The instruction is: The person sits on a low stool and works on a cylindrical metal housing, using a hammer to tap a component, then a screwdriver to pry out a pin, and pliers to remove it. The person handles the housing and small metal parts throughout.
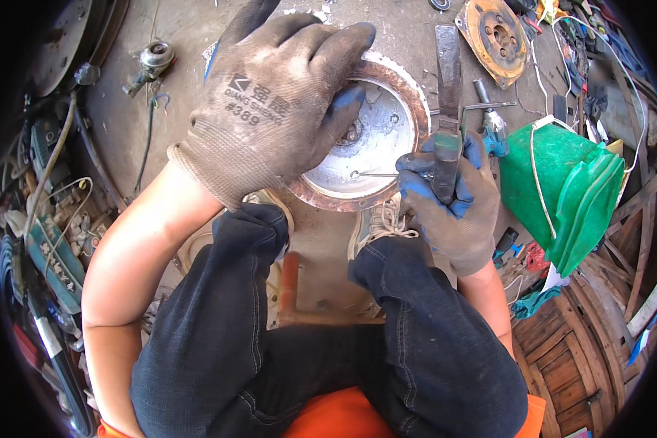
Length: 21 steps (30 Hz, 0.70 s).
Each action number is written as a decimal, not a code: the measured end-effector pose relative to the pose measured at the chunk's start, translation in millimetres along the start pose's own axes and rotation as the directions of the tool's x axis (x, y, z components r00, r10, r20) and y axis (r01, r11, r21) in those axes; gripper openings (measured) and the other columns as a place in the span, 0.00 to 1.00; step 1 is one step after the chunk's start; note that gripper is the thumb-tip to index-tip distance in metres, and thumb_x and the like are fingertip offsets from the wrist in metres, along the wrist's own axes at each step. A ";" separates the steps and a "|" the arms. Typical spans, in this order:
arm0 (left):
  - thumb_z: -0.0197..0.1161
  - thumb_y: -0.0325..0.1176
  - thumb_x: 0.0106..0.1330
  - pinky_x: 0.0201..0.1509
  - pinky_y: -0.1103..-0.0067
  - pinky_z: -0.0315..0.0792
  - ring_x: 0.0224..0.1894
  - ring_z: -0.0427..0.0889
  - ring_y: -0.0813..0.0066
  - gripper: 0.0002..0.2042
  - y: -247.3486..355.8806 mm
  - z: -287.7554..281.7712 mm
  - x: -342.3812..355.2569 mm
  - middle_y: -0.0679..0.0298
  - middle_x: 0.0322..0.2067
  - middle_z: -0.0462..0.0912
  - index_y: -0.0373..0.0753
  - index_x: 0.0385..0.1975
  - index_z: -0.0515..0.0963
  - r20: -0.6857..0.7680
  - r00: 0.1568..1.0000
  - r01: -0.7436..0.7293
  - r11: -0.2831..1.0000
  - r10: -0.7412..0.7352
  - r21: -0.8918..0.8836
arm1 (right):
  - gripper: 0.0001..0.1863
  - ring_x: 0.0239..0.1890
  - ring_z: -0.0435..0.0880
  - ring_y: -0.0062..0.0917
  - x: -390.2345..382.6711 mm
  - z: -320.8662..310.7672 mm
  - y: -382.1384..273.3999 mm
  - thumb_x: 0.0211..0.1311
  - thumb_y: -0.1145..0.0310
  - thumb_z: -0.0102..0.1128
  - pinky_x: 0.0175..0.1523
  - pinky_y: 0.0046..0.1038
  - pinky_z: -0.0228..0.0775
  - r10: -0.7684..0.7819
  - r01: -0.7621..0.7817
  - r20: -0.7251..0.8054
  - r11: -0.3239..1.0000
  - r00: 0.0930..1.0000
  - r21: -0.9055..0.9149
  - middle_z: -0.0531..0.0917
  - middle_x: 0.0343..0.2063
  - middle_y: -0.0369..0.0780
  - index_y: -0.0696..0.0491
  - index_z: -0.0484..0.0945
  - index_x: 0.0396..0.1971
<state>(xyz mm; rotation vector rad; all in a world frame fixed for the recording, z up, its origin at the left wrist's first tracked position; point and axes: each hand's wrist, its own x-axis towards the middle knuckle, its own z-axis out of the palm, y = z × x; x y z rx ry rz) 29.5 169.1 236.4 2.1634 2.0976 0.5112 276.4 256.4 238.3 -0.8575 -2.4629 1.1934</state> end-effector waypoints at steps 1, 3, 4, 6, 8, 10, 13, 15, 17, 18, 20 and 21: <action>0.70 0.36 0.60 0.70 0.56 0.66 0.57 0.81 0.56 0.27 -0.4 2.4 -0.6 0.57 0.52 0.83 0.43 0.62 0.76 -0.005 1.000 0.017 1.000 -0.017 -0.009 | 0.15 0.41 0.82 0.33 -1.4 -0.2 -0.8 0.50 0.76 0.74 0.47 0.32 0.74 0.062 -0.061 -0.005 0.996 0.998 0.060 0.82 0.40 0.46 0.60 0.84 0.40; 0.69 0.36 0.61 0.66 0.59 0.70 0.54 0.83 0.57 0.27 -1.6 3.5 -0.3 0.58 0.50 0.84 0.43 0.63 0.75 0.009 0.999 0.041 0.999 -0.041 -0.028 | 0.17 0.42 0.83 0.31 -4.0 -2.8 -4.0 0.52 0.77 0.72 0.48 0.31 0.75 0.237 -0.230 0.000 0.941 0.972 0.247 0.83 0.41 0.46 0.61 0.82 0.43; 0.68 0.36 0.61 0.64 0.60 0.72 0.53 0.83 0.57 0.28 -2.1 1.6 -0.4 0.58 0.50 0.84 0.43 0.63 0.74 0.030 0.998 0.052 0.998 -0.051 -0.037 | 0.18 0.41 0.83 0.30 -4.6 -4.9 -6.2 0.53 0.77 0.71 0.48 0.31 0.76 0.360 -0.324 -0.018 0.859 0.933 0.395 0.83 0.41 0.45 0.62 0.81 0.46; 0.68 0.37 0.62 0.61 0.62 0.74 0.52 0.84 0.56 0.28 -5.8 -1.0 -0.6 0.58 0.51 0.84 0.45 0.64 0.74 0.077 0.995 0.061 0.997 -0.058 -0.044 | 0.20 0.40 0.84 0.26 -7.1 -11.4 -8.2 0.57 0.76 0.68 0.50 0.30 0.78 0.614 -0.401 -0.070 0.593 0.786 0.698 0.84 0.41 0.44 0.64 0.77 0.50; 0.68 0.38 0.63 0.57 0.63 0.76 0.51 0.84 0.56 0.28 -10.6 -3.3 1.5 0.58 0.50 0.84 0.46 0.65 0.73 0.129 0.991 0.051 0.997 -0.044 -0.051 | 0.20 0.37 0.84 0.25 -11.5 -23.3 16.7 0.61 0.71 0.65 0.47 0.29 0.79 0.628 -0.371 -0.125 0.595 0.768 0.713 0.85 0.39 0.43 0.65 0.75 0.51; 0.67 0.40 0.64 0.53 0.62 0.78 0.47 0.85 0.55 0.29 -13.8 -7.9 7.8 0.56 0.48 0.85 0.49 0.67 0.72 0.243 0.967 0.089 0.995 -0.077 -0.038 | 0.18 0.37 0.84 0.23 -30.9 -25.0 64.0 0.62 0.69 0.65 0.45 0.28 0.79 0.654 -0.372 -0.104 0.546 0.749 0.751 0.85 0.37 0.42 0.64 0.77 0.48; 0.67 0.42 0.66 0.48 0.63 0.81 0.44 0.87 0.55 0.29 -14.8 -14.2 9.0 0.54 0.42 0.85 0.49 0.67 0.71 0.348 0.924 0.156 0.987 -0.155 0.026 | 0.14 0.33 0.81 0.20 -49.2 -1.2 105.9 0.63 0.65 0.66 0.40 0.25 0.75 0.737 -0.561 -0.026 0.537 0.676 0.630 0.84 0.33 0.40 0.61 0.81 0.42; 0.67 0.42 0.66 0.48 0.63 0.81 0.43 0.87 0.55 0.28 -14.9 -14.2 15.4 0.53 0.41 0.85 0.48 0.67 0.71 0.388 0.902 0.197 0.980 -0.188 0.018 | 0.15 0.32 0.81 0.21 -67.0 15.9 140.5 0.63 0.63 0.67 0.38 0.26 0.74 0.788 -0.679 0.028 0.511 0.614 0.527 0.84 0.32 0.40 0.60 0.83 0.39; 0.67 0.42 0.67 0.47 0.63 0.81 0.43 0.87 0.54 0.28 -15.7 -15.2 18.0 0.52 0.40 0.86 0.48 0.66 0.71 0.388 0.899 0.219 0.976 -0.204 0.004 | 0.15 0.30 0.80 0.24 -75.7 34.7 165.1 0.62 0.61 0.67 0.38 0.29 0.73 0.828 -0.782 0.109 0.465 0.550 0.415 0.84 0.32 0.41 0.59 0.84 0.38; 0.67 0.42 0.67 0.47 0.63 0.81 0.43 0.88 0.53 0.27 -16.6 -13.3 17.1 0.52 0.40 0.86 0.47 0.66 0.71 0.365 0.909 0.221 0.975 -0.202 -0.012 | 0.15 0.30 0.81 0.27 -75.8 37.8 168.8 0.62 0.61 0.68 0.39 0.31 0.73 0.794 -0.775 0.079 0.559 0.603 0.295 0.84 0.32 0.42 0.59 0.84 0.37; 0.66 0.43 0.67 0.47 0.63 0.81 0.43 0.88 0.53 0.27 -17.6 -10.6 16.6 0.51 0.41 0.86 0.47 0.66 0.72 0.350 0.912 0.243 0.969 -0.214 -0.043 | 0.16 0.29 0.81 0.32 -68.3 45.5 163.2 0.60 0.60 0.69 0.41 0.35 0.74 0.711 -0.713 0.046 0.701 0.701 0.034 0.83 0.32 0.44 0.58 0.84 0.36; 0.66 0.43 0.67 0.47 0.63 0.81 0.44 0.88 0.52 0.27 -17.8 -10.3 17.3 0.51 0.41 0.86 0.47 0.66 0.72 0.357 0.906 0.263 0.963 -0.226 -0.057 | 0.17 0.30 0.82 0.39 -62.5 47.6 159.4 0.59 0.57 0.69 0.43 0.39 0.74 0.660 -0.660 0.022 0.751 0.751 -0.017 0.82 0.33 0.47 0.58 0.84 0.37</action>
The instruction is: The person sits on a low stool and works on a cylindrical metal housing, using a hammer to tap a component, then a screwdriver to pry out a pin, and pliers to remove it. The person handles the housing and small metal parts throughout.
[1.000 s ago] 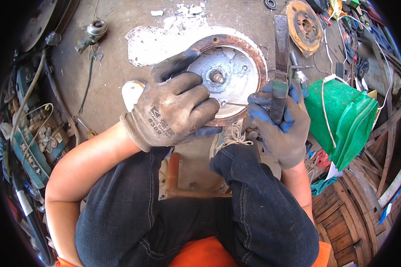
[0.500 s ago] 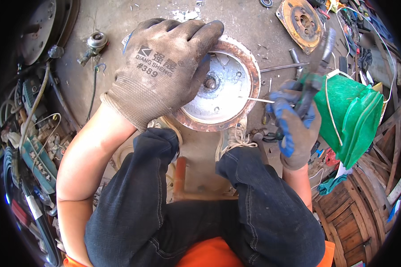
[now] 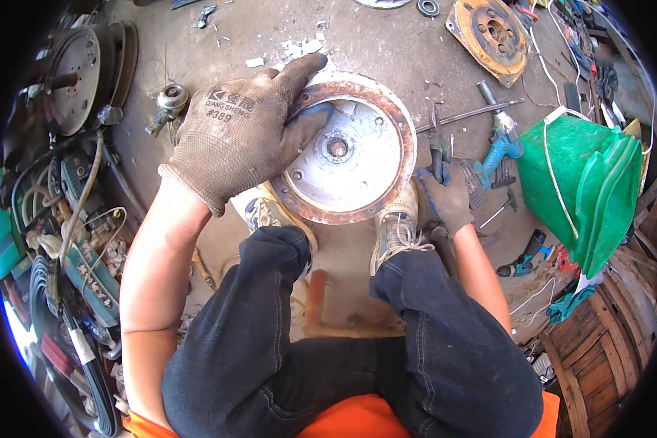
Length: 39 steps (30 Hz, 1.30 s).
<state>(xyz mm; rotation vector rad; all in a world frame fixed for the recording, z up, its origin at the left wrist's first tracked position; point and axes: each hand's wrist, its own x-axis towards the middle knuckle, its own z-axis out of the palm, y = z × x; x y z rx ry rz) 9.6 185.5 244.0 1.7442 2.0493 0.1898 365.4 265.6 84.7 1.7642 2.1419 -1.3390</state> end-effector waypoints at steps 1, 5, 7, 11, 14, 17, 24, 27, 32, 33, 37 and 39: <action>0.66 0.43 0.67 0.47 0.63 0.81 0.44 0.88 0.52 0.27 0.5 -2.1 -0.4 0.50 0.41 0.87 0.47 0.66 0.72 0.004 1.000 0.021 1.000 -0.021 -0.018 | 0.18 0.31 0.83 0.39 2.7 2.4 -9.4 0.59 0.57 0.69 0.43 0.39 0.74 0.034 -0.035 0.031 0.999 0.999 0.018 0.83 0.33 0.47 0.58 0.84 0.36; 0.65 0.42 0.67 0.49 0.63 0.80 0.45 0.88 0.52 0.26 3.7 -4.8 2.2 0.50 0.41 0.87 0.46 0.65 0.72 0.068 0.992 0.104 0.994 -0.103 -0.012 | 0.21 0.36 0.86 0.42 12.4 4.3 -36.3 0.59 0.53 0.67 0.45 0.40 0.75 0.113 -0.118 0.123 0.993 0.986 0.030 0.84 0.38 0.52 0.60 0.84 0.36; 0.64 0.41 0.67 0.50 0.63 0.80 0.45 0.88 0.52 0.26 1.8 -4.4 2.3 0.50 0.41 0.87 0.46 0.65 0.72 0.061 0.994 0.095 0.995 -0.093 -0.037 | 0.22 0.40 0.86 0.44 17.4 9.5 -36.0 0.60 0.53 0.67 0.46 0.43 0.75 0.136 -0.135 0.114 0.991 0.984 -0.016 0.84 0.39 0.54 0.60 0.84 0.37; 0.64 0.40 0.66 0.51 0.63 0.80 0.46 0.88 0.52 0.26 5.8 -6.1 6.0 0.50 0.42 0.87 0.47 0.65 0.72 0.076 0.992 0.104 0.994 -0.103 -0.015 | 0.25 0.49 0.83 0.51 21.4 30.8 -4.8 0.61 0.52 0.65 0.53 0.47 0.73 0.128 -0.122 0.017 0.972 0.992 -0.200 0.82 0.46 0.57 0.60 0.81 0.45; 0.64 0.40 0.66 0.51 0.63 0.80 0.46 0.87 0.52 0.26 6.5 -7.7 5.9 0.51 0.43 0.87 0.48 0.65 0.72 0.103 0.987 0.125 0.992 -0.125 0.006 | 0.28 0.54 0.80 0.54 11.6 29.2 -14.2 0.62 0.52 0.65 0.58 0.47 0.72 0.076 -0.069 0.004 0.933 0.997 -0.353 0.78 0.54 0.58 0.60 0.79 0.52; 0.65 0.40 0.66 0.51 0.63 0.80 0.45 0.87 0.52 0.26 7.1 -9.2 4.9 0.51 0.43 0.87 0.48 0.65 0.72 0.098 0.987 0.122 0.992 -0.123 0.018 | 0.29 0.56 0.79 0.53 -2.3 11.1 -47.9 0.62 0.56 0.67 0.61 0.45 0.72 -0.088 0.092 0.025 0.971 0.996 -0.221 0.74 0.58 0.58 0.59 0.76 0.58; 0.65 0.41 0.67 0.55 0.64 0.78 0.51 0.86 0.54 0.25 3.9 -4.0 15.2 0.49 0.48 0.85 0.44 0.64 0.73 0.079 0.997 0.017 1.000 -0.016 -0.018 | 0.40 0.61 0.77 0.48 -22.6 -35.6 -165.8 0.60 0.64 0.70 0.66 0.43 0.68 -0.506 0.490 -0.070 0.776 0.860 0.397 0.75 0.59 0.56 0.61 0.63 0.69; 0.59 0.38 0.75 0.65 0.71 0.73 0.57 0.82 0.68 0.21 -17.9 -25.5 20.7 0.56 0.53 0.84 0.37 0.64 0.74 0.060 0.996 0.089 0.794 -0.066 -0.601 | 0.40 0.63 0.76 0.44 -0.6 -29.5 -161.9 0.60 0.64 0.70 0.67 0.41 0.67 -0.618 0.616 -0.031 0.778 0.786 0.119 0.75 0.60 0.55 0.60 0.62 0.70; 0.62 0.32 0.69 0.67 0.70 0.74 0.63 0.79 0.61 0.27 -138.5 18.1 -38.4 0.50 0.63 0.77 0.43 0.70 0.69 0.221 0.911 0.413 0.785 -0.349 -0.463 | 0.37 0.61 0.77 0.33 8.3 -23.7 -156.5 0.62 0.70 0.67 0.65 0.34 0.70 -0.473 0.404 0.032 0.784 0.880 0.471 0.77 0.59 0.49 0.60 0.63 0.70; 0.65 0.32 0.66 0.77 0.66 0.61 0.72 0.68 0.56 0.33 -103.5 27.9 -37.9 0.48 0.70 0.67 0.43 0.72 0.64 0.377 0.860 0.458 0.846 -0.344 -0.272 | 0.36 0.60 0.78 0.32 11.5 -26.3 -155.9 0.62 0.72 0.66 0.64 0.33 0.71 -0.396 0.300 0.059 0.778 0.917 0.552 0.77 0.58 0.48 0.60 0.63 0.70; 0.76 0.45 0.53 0.81 0.65 0.53 0.79 0.50 0.49 0.54 -52.2 111.7 -28.1 0.47 0.77 0.50 0.42 0.78 0.48 0.432 0.880 0.318 0.920 -0.197 -0.229 | 0.34 0.55 0.81 0.26 20.7 -37.4 -166.5 0.61 0.80 0.60 0.61 0.28 0.73 -0.215 0.021 0.146 0.624 0.966 0.781 0.79 0.57 0.45 0.62 0.64 0.69; 0.78 0.46 0.50 0.79 0.63 0.57 0.77 0.53 0.46 0.54 -45.0 173.7 -20.1 0.46 0.75 0.53 0.41 0.77 0.53 0.287 0.947 0.271 0.837 -0.143 -0.475 | 0.27 0.55 0.82 0.28 25.8 -36.0 -156.4 0.62 0.79 0.60 0.61 0.30 0.74 -0.326 0.195 0.074 0.717 0.943 0.669 0.80 0.56 0.46 0.64 0.70 0.62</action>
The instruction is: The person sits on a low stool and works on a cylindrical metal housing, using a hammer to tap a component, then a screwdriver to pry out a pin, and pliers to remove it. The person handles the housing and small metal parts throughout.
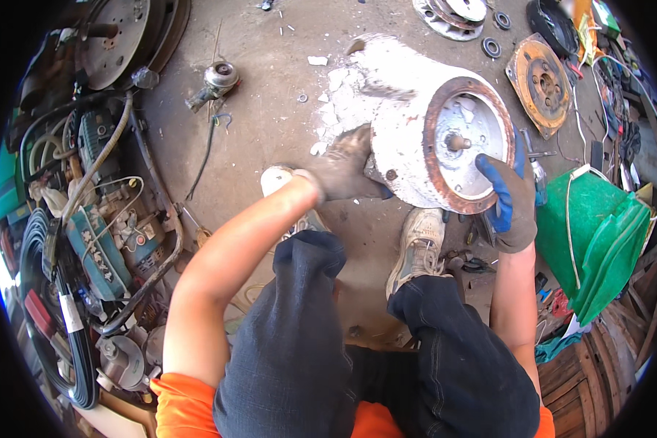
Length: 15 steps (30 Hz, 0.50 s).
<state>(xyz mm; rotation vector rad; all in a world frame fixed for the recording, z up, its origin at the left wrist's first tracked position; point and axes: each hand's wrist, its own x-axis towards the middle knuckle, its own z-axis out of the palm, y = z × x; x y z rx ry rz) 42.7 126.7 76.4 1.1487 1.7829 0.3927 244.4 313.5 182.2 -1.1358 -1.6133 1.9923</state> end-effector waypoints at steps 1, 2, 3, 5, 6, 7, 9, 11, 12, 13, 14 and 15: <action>0.79 0.46 0.49 0.78 0.63 0.59 0.75 0.57 0.46 0.52 2.2 14.5 20.0 0.46 0.73 0.58 0.40 0.74 0.56 -0.072 0.995 -0.073 0.988 0.064 -0.133 | 0.22 0.53 0.83 0.29 -3.0 -7.5 2.7 0.63 0.78 0.61 0.60 0.32 0.75 -0.151 0.152 0.020 0.967 0.988 -0.204 0.81 0.55 0.46 0.65 0.75 0.57; 0.79 0.46 0.48 0.76 0.63 0.61 0.73 0.62 0.46 0.50 3.8 23.1 34.9 0.45 0.71 0.63 0.39 0.72 0.60 -0.152 0.983 -0.141 0.957 0.104 -0.253 | 0.21 0.53 0.83 0.29 -6.9 -22.9 14.9 0.63 0.78 0.61 0.59 0.32 0.75 -0.159 0.161 0.030 0.932 0.987 -0.324 0.81 0.55 0.46 0.64 0.75 0.57; 0.79 0.45 0.47 0.74 0.63 0.63 0.70 0.66 0.46 0.48 4.4 27.3 50.8 0.45 0.67 0.68 0.38 0.69 0.64 -0.163 0.979 -0.161 0.948 0.119 -0.273 | 0.21 0.52 0.84 0.29 -10.4 -37.5 25.9 0.64 0.77 0.61 0.58 0.31 0.76 -0.169 0.170 0.042 0.881 0.985 -0.442 0.82 0.54 0.47 0.64 0.75 0.56; 0.78 0.42 0.45 0.68 0.65 0.70 0.61 0.77 0.48 0.40 0.8 29.5 71.8 0.45 0.55 0.80 0.37 0.61 0.73 -0.182 0.964 -0.242 0.918 0.192 -0.315 | 0.14 0.52 0.85 0.31 -15.8 -72.2 53.8 0.66 0.74 0.61 0.57 0.33 0.77 -0.201 0.234 0.125 0.735 0.972 -0.637 0.82 0.56 0.49 0.65 0.80 0.49; 0.77 0.40 0.44 0.64 0.65 0.73 0.56 0.81 0.48 0.36 17.8 10.2 70.8 0.47 0.51 0.83 0.39 0.57 0.75 -0.003 0.994 -0.107 0.929 0.113 -0.355 | 0.14 0.52 0.85 0.32 -17.6 -82.1 64.9 0.67 0.72 0.61 0.56 0.34 0.77 -0.212 0.247 0.137 0.685 0.968 -0.686 0.82 0.56 0.49 0.65 0.82 0.47; 0.76 0.40 0.44 0.63 0.65 0.74 0.55 0.81 0.49 0.35 23.8 0.0 68.2 0.48 0.51 0.83 0.39 0.57 0.75 -0.027 0.991 -0.137 0.954 0.135 -0.266 | 0.15 0.53 0.85 0.32 -19.2 -80.5 65.6 0.67 0.70 0.62 0.56 0.33 0.78 -0.223 0.241 0.114 0.707 0.968 -0.665 0.82 0.56 0.49 0.65 0.82 0.48; 0.76 0.39 0.43 0.60 0.67 0.76 0.53 0.83 0.54 0.34 30.7 -16.0 52.8 0.50 0.49 0.84 0.40 0.56 0.76 -0.023 0.994 -0.107 0.984 0.105 -0.140 | 0.25 0.56 0.83 0.36 -15.3 -65.6 66.6 0.68 0.59 0.59 0.59 0.39 0.76 -0.077 0.086 0.044 0.958 0.996 -0.274 0.80 0.58 0.49 0.61 0.77 0.57; 0.76 0.39 0.43 0.56 0.68 0.77 0.49 0.85 0.57 0.34 29.3 -39.5 27.0 0.53 0.45 0.85 0.40 0.55 0.77 0.020 0.999 -0.043 0.989 0.046 -0.144 | 0.35 0.61 0.80 0.41 -7.1 -40.1 59.2 0.70 0.45 0.52 0.63 0.50 0.73 0.246 -0.239 0.044 0.861 0.968 0.450 0.77 0.62 0.50 0.56 0.69 0.67; 0.76 0.40 0.44 0.55 0.68 0.77 0.48 0.85 0.57 0.34 44.1 -64.9 11.7 0.53 0.44 0.85 0.39 0.55 0.77 0.100 0.995 0.028 0.992 -0.015 -0.121 | 0.36 0.63 0.77 0.43 -7.6 -35.3 61.4 0.71 0.42 0.48 0.64 0.55 0.71 0.349 -0.354 0.136 0.702 0.927 0.617 0.75 0.65 0.49 0.54 0.67 0.69; 0.75 0.41 0.44 0.54 0.67 0.77 0.47 0.85 0.57 0.34 54.7 -85.6 1.5 0.53 0.44 0.85 0.40 0.55 0.77 0.153 0.986 0.066 0.997 -0.060 -0.039 | 0.37 0.65 0.75 0.46 -8.5 -31.5 59.2 0.72 0.40 0.43 0.64 0.60 0.69 0.445 -0.442 0.216 0.504 0.869 0.742 0.72 0.67 0.49 0.51 0.65 0.71; 0.75 0.42 0.44 0.54 0.66 0.77 0.47 0.86 0.56 0.34 54.7 -99.2 -7.1 0.52 0.44 0.85 0.40 0.56 0.77 0.192 0.979 0.073 0.997 -0.072 0.003 | 0.37 0.67 0.72 0.49 -4.6 -25.6 64.5 0.73 0.38 0.38 0.65 0.65 0.66 0.477 -0.519 0.319 0.379 0.819 0.766 0.69 0.69 0.48 0.48 0.63 0.72; 0.75 0.42 0.45 0.54 0.66 0.77 0.46 0.86 0.55 0.34 58.9 -113.8 -18.7 0.51 0.43 0.86 0.39 0.56 0.76 0.218 0.973 0.061 0.994 -0.079 0.091 | 0.36 0.68 0.70 0.54 -1.4 -17.1 69.1 0.75 0.40 0.38 0.66 0.65 0.64 0.416 -0.592 0.480 0.199 0.773 0.781 0.68 0.70 0.46 0.48 0.64 0.72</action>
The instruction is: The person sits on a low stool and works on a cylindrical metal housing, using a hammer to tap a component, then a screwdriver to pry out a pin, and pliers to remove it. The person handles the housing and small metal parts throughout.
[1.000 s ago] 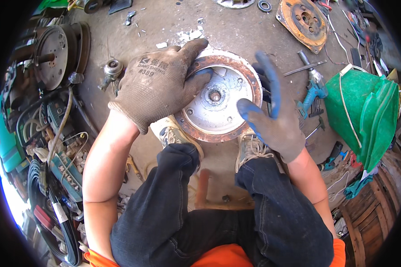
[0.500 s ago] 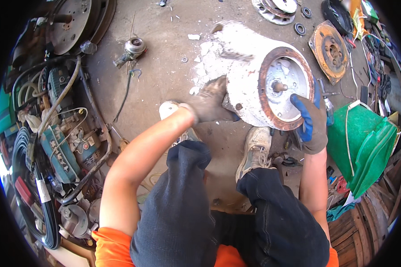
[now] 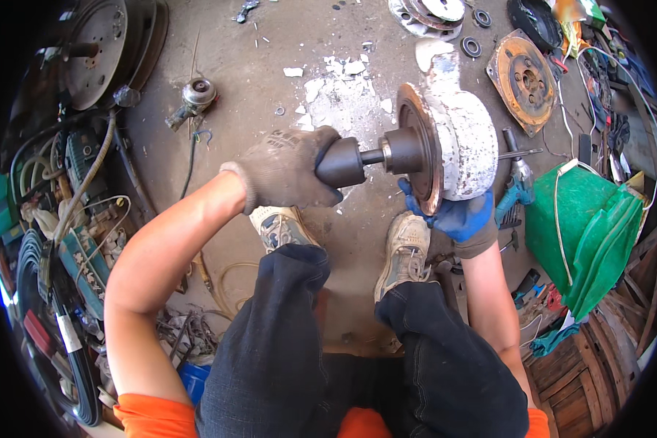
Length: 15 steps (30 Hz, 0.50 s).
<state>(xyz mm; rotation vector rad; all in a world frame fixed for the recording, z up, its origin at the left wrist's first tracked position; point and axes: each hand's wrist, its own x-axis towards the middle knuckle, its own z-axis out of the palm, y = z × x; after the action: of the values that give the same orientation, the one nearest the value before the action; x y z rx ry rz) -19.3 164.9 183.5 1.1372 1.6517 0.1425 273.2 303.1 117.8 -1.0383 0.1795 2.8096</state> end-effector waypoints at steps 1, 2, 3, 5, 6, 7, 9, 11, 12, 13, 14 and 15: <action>0.75 0.42 0.45 0.53 0.66 0.77 0.47 0.86 0.55 0.34 4.9 -9.4 -10.5 0.49 0.43 0.85 0.38 0.56 0.75 0.074 0.993 0.088 0.994 -0.092 0.058 | 0.37 0.67 0.69 0.58 10.1 -8.1 7.4 0.75 0.39 0.36 0.69 0.66 0.59 0.047 -0.051 0.071 0.997 0.996 0.054 0.68 0.69 0.46 0.48 0.62 0.73; 0.75 0.42 0.45 0.52 0.66 0.78 0.45 0.87 0.56 0.35 10.2 -20.1 -20.2 0.48 0.42 0.85 0.37 0.56 0.75 0.160 0.979 0.122 0.991 -0.129 0.052 | 0.38 0.65 0.71 0.60 21.3 -7.3 15.9 0.74 0.38 0.36 0.67 0.66 0.63 0.078 -0.080 0.019 0.985 0.997 0.156 0.69 0.69 0.48 0.48 0.61 0.73; 0.75 0.42 0.46 0.48 0.67 0.80 0.42 0.87 0.58 0.34 16.3 -27.9 -27.7 0.49 0.40 0.86 0.36 0.56 0.76 0.216 0.961 0.162 0.985 -0.173 0.066 | 0.39 0.63 0.72 0.62 31.9 -6.4 23.6 0.73 0.37 0.37 0.65 0.66 0.67 0.113 -0.101 -0.031 0.961 0.993 0.257 0.69 0.68 0.50 0.49 0.61 0.74; 0.76 0.43 0.47 0.41 0.69 0.81 0.36 0.88 0.63 0.33 29.4 -39.3 -37.0 0.53 0.36 0.86 0.36 0.55 0.76 0.267 0.914 0.295 0.952 -0.305 0.076 | 0.41 0.59 0.76 0.63 44.1 -10.7 35.0 0.71 0.34 0.38 0.55 0.62 0.78 0.227 -0.264 0.161 0.928 0.960 0.262 0.70 0.66 0.54 0.49 0.61 0.73; 0.76 0.43 0.48 0.38 0.71 0.81 0.34 0.88 0.65 0.33 35.7 -41.8 -34.9 0.53 0.35 0.87 0.36 0.55 0.76 0.292 0.886 0.347 0.932 -0.361 0.100 | 0.41 0.59 0.77 0.60 55.2 -20.3 41.6 0.72 0.35 0.37 0.56 0.61 0.78 0.237 -0.264 0.147 0.943 0.960 0.202 0.71 0.66 0.53 0.49 0.62 0.73; 0.76 0.44 0.48 0.36 0.72 0.81 0.33 0.87 0.67 0.33 45.5 -46.6 -33.9 0.54 0.34 0.87 0.36 0.55 0.76 0.309 0.856 0.398 0.910 -0.415 0.120 | 0.40 0.60 0.77 0.56 63.5 -23.7 47.1 0.72 0.35 0.36 0.56 0.59 0.78 0.246 -0.264 0.130 0.955 0.960 0.137 0.72 0.65 0.52 0.49 0.63 0.72; 0.76 0.44 0.48 0.33 0.74 0.81 0.31 0.87 0.70 0.33 46.4 -44.6 -30.1 0.56 0.32 0.86 0.36 0.54 0.76 0.312 0.826 0.442 0.883 -0.470 0.160 | 0.36 0.63 0.77 0.45 74.2 -30.1 55.9 0.74 0.37 0.35 0.63 0.59 0.73 0.179 -0.168 0.076 0.977 0.981 -0.128 0.75 0.65 0.45 0.46 0.66 0.71; 0.76 0.44 0.49 0.30 0.75 0.80 0.28 0.87 0.71 0.32 31.7 -35.0 -26.1 0.56 0.30 0.86 0.36 0.54 0.76 0.273 0.834 0.441 0.877 -0.480 0.193 | 0.37 0.59 0.81 0.43 72.4 -22.3 61.2 0.74 0.37 0.35 0.59 0.52 0.78 0.185 -0.183 0.019 0.980 0.983 -0.078 0.77 0.62 0.46 0.49 0.68 0.69; 0.76 0.44 0.50 0.30 0.75 0.80 0.29 0.86 0.71 0.33 28.6 -32.5 -29.2 0.57 0.30 0.86 0.36 0.56 0.75 0.296 0.835 0.426 0.885 -0.464 0.186 | 0.37 0.57 0.83 0.42 71.1 -17.8 62.1 0.74 0.37 0.36 0.57 0.49 0.80 0.188 -0.188 -0.010 0.981 0.982 -0.052 0.79 0.61 0.47 0.50 0.68 0.68; 0.76 0.44 0.50 0.30 0.75 0.80 0.28 0.86 0.72 0.34 29.3 -33.2 -29.2 0.57 0.30 0.86 0.35 0.57 0.75 0.296 0.841 0.422 0.891 -0.453 0.166 | 0.37 0.55 0.84 0.41 63.3 -13.3 57.7 0.74 0.36 0.36 0.55 0.46 0.82 0.186 -0.210 -0.159 0.965 0.970 -0.154 0.80 0.58 0.47 0.51 0.69 0.67; 0.76 0.43 0.50 0.29 0.75 0.80 0.28 0.86 0.73 0.34 29.8 -34.1 -28.9 0.57 0.30 0.86 0.35 0.58 0.74 0.296 0.847 0.417 0.897 -0.442 0.144 | 0.38 0.52 0.86 0.40 53.1 -10.6 49.9 0.74 0.35 0.36 0.52 0.44 0.83 0.165 -0.246 -0.305 0.937 0.938 -0.248 0.82 0.56 0.48 0.51 0.70 0.66; 0.76 0.43 0.50 0.28 0.75 0.80 0.28 0.86 0.73 0.35 29.2 -32.0 -29.9 0.57 0.30 0.86 0.35 0.59 0.74 0.293 0.844 0.432 0.893 -0.450 0.128 | 0.38 0.49 0.87 0.38 48.6 -15.6 47.4 0.74 0.35 0.36 0.50 0.41 0.84 0.148 -0.307 -0.433 0.895 0.889 -0.325 0.83 0.53 0.48 0.52 0.71 0.65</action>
<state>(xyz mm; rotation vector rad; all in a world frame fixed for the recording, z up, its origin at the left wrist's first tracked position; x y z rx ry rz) -28.3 172.6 234.8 0.7428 1.5867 -0.3707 238.3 258.4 77.3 -1.7930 -0.2415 2.8675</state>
